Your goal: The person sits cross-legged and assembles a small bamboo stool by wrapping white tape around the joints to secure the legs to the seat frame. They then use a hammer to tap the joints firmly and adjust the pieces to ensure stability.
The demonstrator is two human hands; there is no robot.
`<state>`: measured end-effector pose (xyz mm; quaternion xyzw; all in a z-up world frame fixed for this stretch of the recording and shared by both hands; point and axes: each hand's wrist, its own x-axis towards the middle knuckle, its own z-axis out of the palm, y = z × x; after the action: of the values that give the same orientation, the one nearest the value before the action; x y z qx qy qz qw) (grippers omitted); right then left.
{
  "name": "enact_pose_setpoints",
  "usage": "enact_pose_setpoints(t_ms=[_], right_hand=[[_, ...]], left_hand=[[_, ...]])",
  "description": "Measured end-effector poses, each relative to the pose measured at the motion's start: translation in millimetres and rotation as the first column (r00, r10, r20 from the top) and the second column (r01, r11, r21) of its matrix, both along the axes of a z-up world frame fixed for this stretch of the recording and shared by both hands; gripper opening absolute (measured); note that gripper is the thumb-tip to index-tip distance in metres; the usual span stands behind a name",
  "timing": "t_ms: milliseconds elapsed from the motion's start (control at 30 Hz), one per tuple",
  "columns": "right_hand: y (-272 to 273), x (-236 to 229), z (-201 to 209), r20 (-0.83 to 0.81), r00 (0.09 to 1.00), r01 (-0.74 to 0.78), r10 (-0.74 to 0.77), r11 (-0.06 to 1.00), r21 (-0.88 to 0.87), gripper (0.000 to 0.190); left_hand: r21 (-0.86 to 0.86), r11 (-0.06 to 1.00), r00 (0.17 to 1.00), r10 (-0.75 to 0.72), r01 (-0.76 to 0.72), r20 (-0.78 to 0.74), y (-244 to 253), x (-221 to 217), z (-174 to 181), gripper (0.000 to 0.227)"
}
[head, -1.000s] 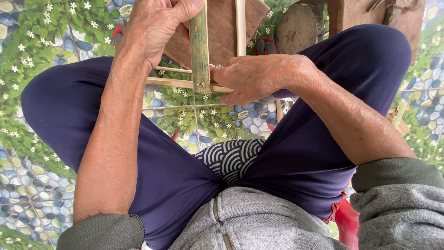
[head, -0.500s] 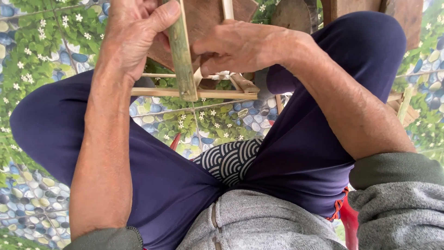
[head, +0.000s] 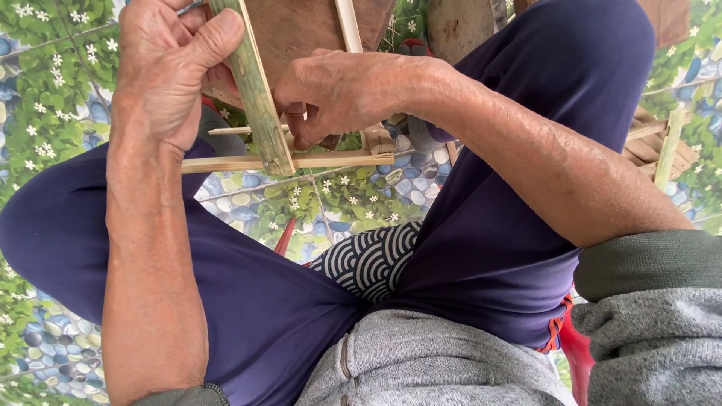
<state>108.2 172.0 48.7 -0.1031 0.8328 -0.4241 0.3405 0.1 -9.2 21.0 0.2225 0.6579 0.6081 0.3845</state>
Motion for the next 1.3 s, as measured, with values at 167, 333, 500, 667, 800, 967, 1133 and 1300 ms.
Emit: enact_pose_setpoints(t_ms=[167,333,500,667,800,967,1133,1300], right_hand=[[-5.9,-2.9,1.3,0.089,0.996,0.004,-0.014,0.995,0.103,0.018],[-4.8,-3.1,-2.9,0.037,0.999,-0.022,0.018,0.993,0.112,0.014],[-6.4,-4.0,8.8,0.142,0.989,0.027,-0.038,0.997,0.077,0.008],[-6.3,-3.9,5.0,0.102,0.995,0.007,-0.016,0.996,0.093,0.007],[9.5,-6.0,2.6,0.031,0.999,-0.042,0.039,0.993,0.114,0.012],[142.6,23.6,-3.6,-0.199,0.96,0.201,-0.198,0.98,-0.006,0.017],[253.2,134.5,-50.5,-0.291,0.593,0.768,-0.751,0.636,-0.075,0.006],[280.6,233.6,-103.2,-0.342,0.067,0.961,-0.937,0.152,-0.229,0.012]], left_hand=[[0.141,0.99,0.996,-0.001,0.014,-0.09,-3.2,-4.4,-15.8,0.029],[0.181,0.984,0.998,0.008,0.002,-0.054,-4.5,-4.9,-21.2,0.032],[0.142,0.99,1.0,0.009,-0.005,-0.03,-3.2,-2.8,-14.3,0.027],[0.052,0.999,1.0,0.016,-0.016,-0.001,-2.0,-1.5,-8.4,0.017],[0.015,1.0,1.0,0.011,-0.011,-0.007,-3.3,-3.4,-11.9,0.024],[-0.109,0.994,0.991,-0.018,0.004,-0.134,5.0,-2.8,-2.4,0.027],[-0.195,0.981,1.0,0.005,-0.011,-0.031,5.6,2.4,12.7,0.029],[-0.218,0.976,1.0,0.014,-0.018,-0.024,2.1,-3.8,-3.2,0.031]])
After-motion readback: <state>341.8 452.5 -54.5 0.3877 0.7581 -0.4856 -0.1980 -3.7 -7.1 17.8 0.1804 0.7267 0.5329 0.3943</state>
